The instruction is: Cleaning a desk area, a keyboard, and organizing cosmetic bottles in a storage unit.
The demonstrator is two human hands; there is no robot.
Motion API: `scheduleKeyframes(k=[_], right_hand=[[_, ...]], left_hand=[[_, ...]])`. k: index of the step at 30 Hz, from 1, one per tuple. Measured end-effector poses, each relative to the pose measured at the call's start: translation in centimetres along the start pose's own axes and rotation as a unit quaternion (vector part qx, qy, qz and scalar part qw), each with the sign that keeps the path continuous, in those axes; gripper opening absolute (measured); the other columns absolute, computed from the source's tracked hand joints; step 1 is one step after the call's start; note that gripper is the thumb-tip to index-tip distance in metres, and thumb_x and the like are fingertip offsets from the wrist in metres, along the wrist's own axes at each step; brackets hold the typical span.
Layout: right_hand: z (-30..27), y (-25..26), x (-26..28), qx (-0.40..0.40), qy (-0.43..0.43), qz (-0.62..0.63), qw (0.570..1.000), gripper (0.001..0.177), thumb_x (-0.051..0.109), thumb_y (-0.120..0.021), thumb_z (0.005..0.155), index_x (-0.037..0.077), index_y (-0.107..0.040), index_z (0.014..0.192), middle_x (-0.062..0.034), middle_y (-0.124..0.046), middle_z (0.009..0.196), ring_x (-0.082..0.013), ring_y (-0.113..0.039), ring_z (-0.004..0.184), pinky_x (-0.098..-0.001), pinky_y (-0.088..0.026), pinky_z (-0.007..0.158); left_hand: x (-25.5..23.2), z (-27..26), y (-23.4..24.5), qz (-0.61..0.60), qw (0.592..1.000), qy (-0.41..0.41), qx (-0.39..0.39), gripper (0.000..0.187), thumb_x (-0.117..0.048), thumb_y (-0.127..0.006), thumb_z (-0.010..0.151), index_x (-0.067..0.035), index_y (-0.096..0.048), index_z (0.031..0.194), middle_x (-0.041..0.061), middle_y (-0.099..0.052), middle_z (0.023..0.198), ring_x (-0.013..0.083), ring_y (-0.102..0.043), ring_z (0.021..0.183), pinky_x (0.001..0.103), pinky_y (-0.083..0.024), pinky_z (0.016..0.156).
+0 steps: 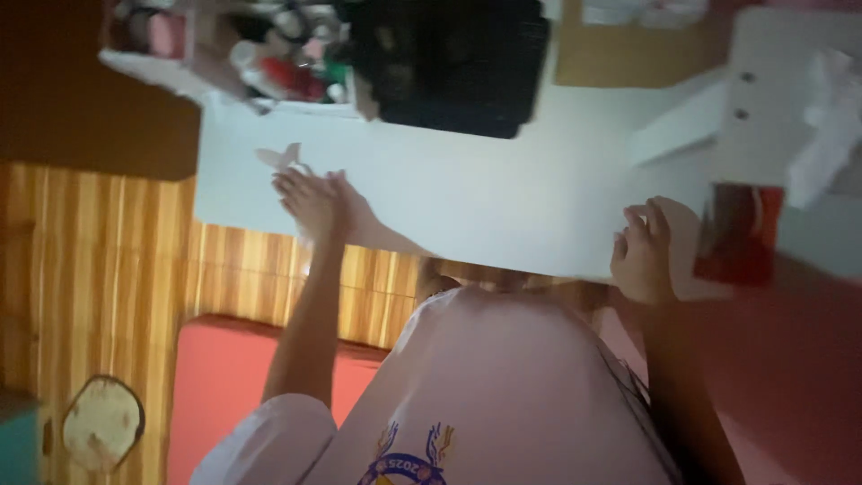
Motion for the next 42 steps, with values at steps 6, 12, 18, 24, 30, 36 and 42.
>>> scheduleKeyframes(k=[6,12,18,24,30,36,42], right_hand=[[-4.0,3.0,-0.6,-0.018,-0.063,-0.084,0.994,0.087,0.031,-0.078,0.087,-0.016,-0.043,0.15,-0.0405,-0.037,0.155,-0.055,-0.034,0.146,-0.0602,-0.032,0.12],[-8.0,2.1,-3.6,-0.06,-0.046,-0.088,0.993,0.095,0.037,-0.08,0.084,-0.019,-0.037,0.148,-0.0461,-0.036,0.152,-0.062,-0.036,0.141,-0.0623,-0.031,0.12],[-10.2,3.8,-4.6,-0.099,-0.08,-0.051,0.991,0.077,0.025,-0.072,0.087,-0.013,-0.043,0.147,-0.04,-0.042,0.15,-0.0571,-0.042,0.139,-0.0587,-0.036,0.117],[-11.0,10.0,-3.6,-0.139,-0.113,-0.017,0.984,0.059,0.01,-0.063,0.089,-0.007,-0.05,0.144,-0.0327,-0.049,0.148,-0.0512,-0.049,0.136,-0.0545,-0.041,0.114],[-13.1,12.0,-3.4,-0.165,-0.124,0.028,0.978,0.051,-0.005,-0.053,0.092,0.0,-0.057,0.142,-0.0254,-0.056,0.146,-0.0453,-0.056,0.133,-0.0502,-0.047,0.111],[-12.3,8.7,-5.1,-0.123,-0.145,0.031,0.981,0.038,0.01,-0.062,0.093,-0.003,-0.059,0.129,-0.0278,-0.056,0.136,-0.0456,-0.055,0.125,-0.0513,-0.046,0.108],[-8.2,7.2,-2.3,-0.031,-0.127,0.088,0.987,0.045,0.032,-0.069,0.097,0.0,-0.054,0.125,-0.0268,-0.055,0.13,-0.0436,-0.053,0.128,-0.0499,-0.044,0.113]], left_hand=[[-27.7,-12.0,4.2,-0.146,0.951,-0.108,0.251,0.071,-0.036,-0.053,0.099,0.002,-0.037,0.157,0.023,-0.039,0.161,0.0359,-0.041,0.15,0.052,-0.033,0.128],[-41.5,-29.2,2.4,-0.059,0.768,-0.55,0.324,0.072,-0.041,-0.059,0.099,-0.001,-0.038,0.155,0.019,-0.033,0.162,0.0308,-0.031,0.152,0.044,-0.025,0.128],[-49.1,-29.1,3.0,0.031,0.713,-0.634,0.299,0.082,-0.045,-0.044,0.104,0.002,-0.012,0.163,0.023,-0.007,0.171,0.0332,-0.006,0.159,0.042,-0.007,0.129],[-58.0,-26.1,-8.9,-0.002,0.753,-0.504,0.424,0.063,-0.053,-0.035,0.109,-0.006,-0.059,0.143,0.019,-0.063,0.145,0.0318,-0.065,0.133,0.046,-0.055,0.111],[-58.1,-27.0,-6.8,-0.123,0.794,-0.446,0.394,0.072,-0.057,-0.045,0.1,0.0,-0.052,0.143,0.024,-0.058,0.138,0.0393,-0.057,0.126,0.058,-0.041,0.11],[-51.6,-32.7,8.5,-0.278,0.669,-0.567,0.393,0.092,-0.043,-0.073,0.084,0.003,-0.037,0.155,0.027,-0.034,0.157,0.0455,-0.032,0.142,0.051,-0.025,0.119],[-46.8,-28.5,2.9,-0.164,0.67,-0.62,0.373,0.081,-0.056,-0.061,0.102,0.0,-0.034,0.153,0.024,-0.026,0.166,0.0367,-0.022,0.156,0.05,-0.016,0.125]])
Point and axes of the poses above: each hand's wrist, its own z-axis towards the middle knuckle, its own y-axis out of the back of the hand, x = y × z, the point moved 8 cm from there along z, towards the middle knuckle
